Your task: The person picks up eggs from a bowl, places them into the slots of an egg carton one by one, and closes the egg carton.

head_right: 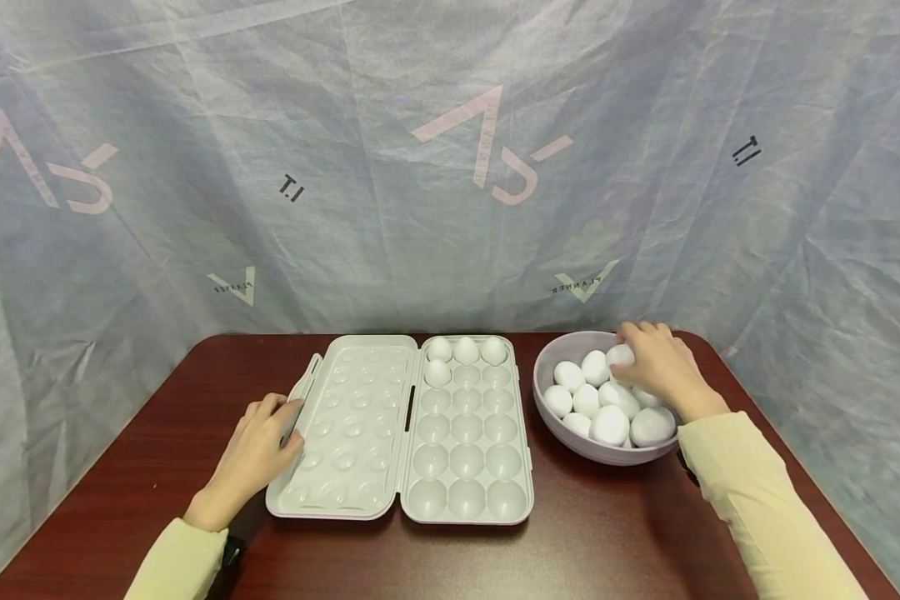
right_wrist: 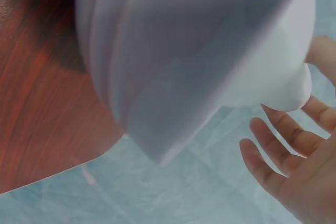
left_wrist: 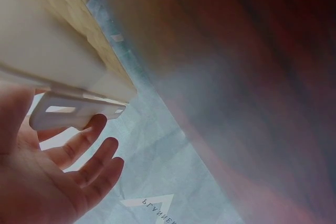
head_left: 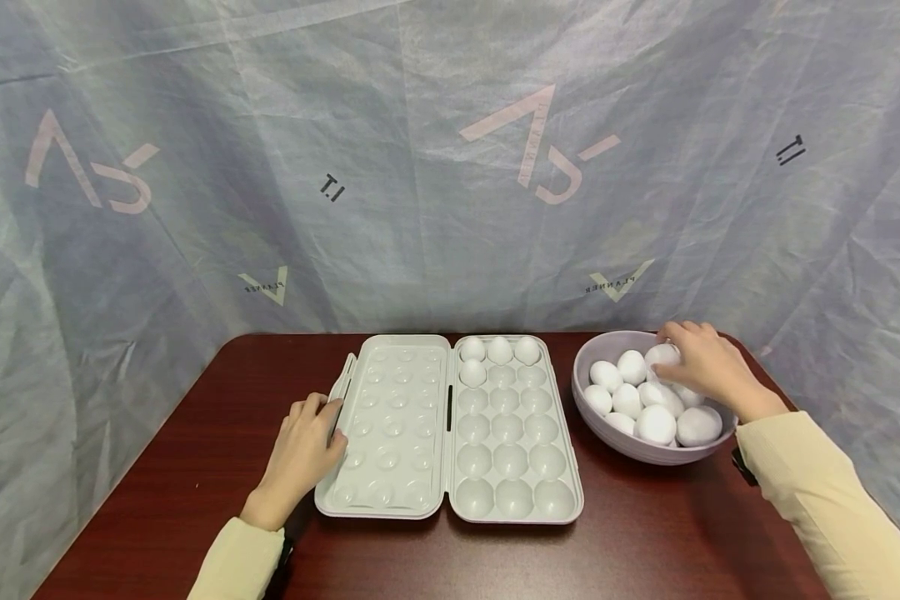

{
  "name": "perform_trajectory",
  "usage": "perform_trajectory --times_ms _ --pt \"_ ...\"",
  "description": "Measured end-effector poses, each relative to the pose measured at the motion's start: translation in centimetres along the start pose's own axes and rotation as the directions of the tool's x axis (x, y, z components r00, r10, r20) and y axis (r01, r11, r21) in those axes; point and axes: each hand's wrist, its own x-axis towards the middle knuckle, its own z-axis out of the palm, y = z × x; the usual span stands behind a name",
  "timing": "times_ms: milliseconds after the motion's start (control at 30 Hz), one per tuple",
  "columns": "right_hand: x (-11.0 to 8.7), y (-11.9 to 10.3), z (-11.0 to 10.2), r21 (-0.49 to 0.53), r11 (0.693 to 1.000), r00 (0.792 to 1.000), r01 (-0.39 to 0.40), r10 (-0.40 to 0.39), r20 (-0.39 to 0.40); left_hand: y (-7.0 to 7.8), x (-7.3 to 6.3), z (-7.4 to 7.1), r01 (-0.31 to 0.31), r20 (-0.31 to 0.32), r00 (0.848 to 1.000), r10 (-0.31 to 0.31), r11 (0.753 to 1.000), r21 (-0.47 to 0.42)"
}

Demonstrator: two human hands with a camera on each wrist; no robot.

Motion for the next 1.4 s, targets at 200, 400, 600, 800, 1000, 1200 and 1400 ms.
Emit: perform_trajectory --times_ms 200,400,600,800,1000,1200,1400 --pt "0.3 -1.0 -0.2 -0.024 0.998 0.997 0.052 -0.053 -0.052 0.0 0.0 0.1 -0.005 -0.013 1.0 0.005 1.0 0.001" --pt "0.6 -2.2 0.0 -0.034 0.994 0.991 0.104 -0.107 -0.078 -0.1 0.0 0.1 -0.007 -0.016 1.0 0.007 1.0 -0.002" --pt "1.0 -3.6 0.1 -0.04 0.988 0.984 0.149 -0.152 -0.093 -0.1 0.0 0.2 -0.02 -0.035 0.999 0.02 1.0 -0.002" --pt "1.6 -5.4 0.2 -0.052 0.977 0.971 0.206 -0.21 -0.116 -0.1 0.0 0.1 -0.014 -0.022 1.0 0.014 1.0 -0.002" --pt "2.2 -7.5 0.7 -0.051 0.964 0.955 0.259 -0.264 -0.137 -0.1 0.0 0.0 -0.009 -0.005 1.0 0.009 1.0 -0.003" --pt "2.7 -9.7 1.2 -0.053 0.948 0.936 0.314 -0.318 -0.151 -0.1 -0.1 0.0 -0.004 -0.009 1.0 0.004 1.0 -0.002" --pt "3.2 -11.7 1.4 -0.044 0.942 0.934 0.332 -0.335 -0.128 -0.1 0.0 0.0 -0.008 -0.013 1.0 0.008 1.0 -0.001"
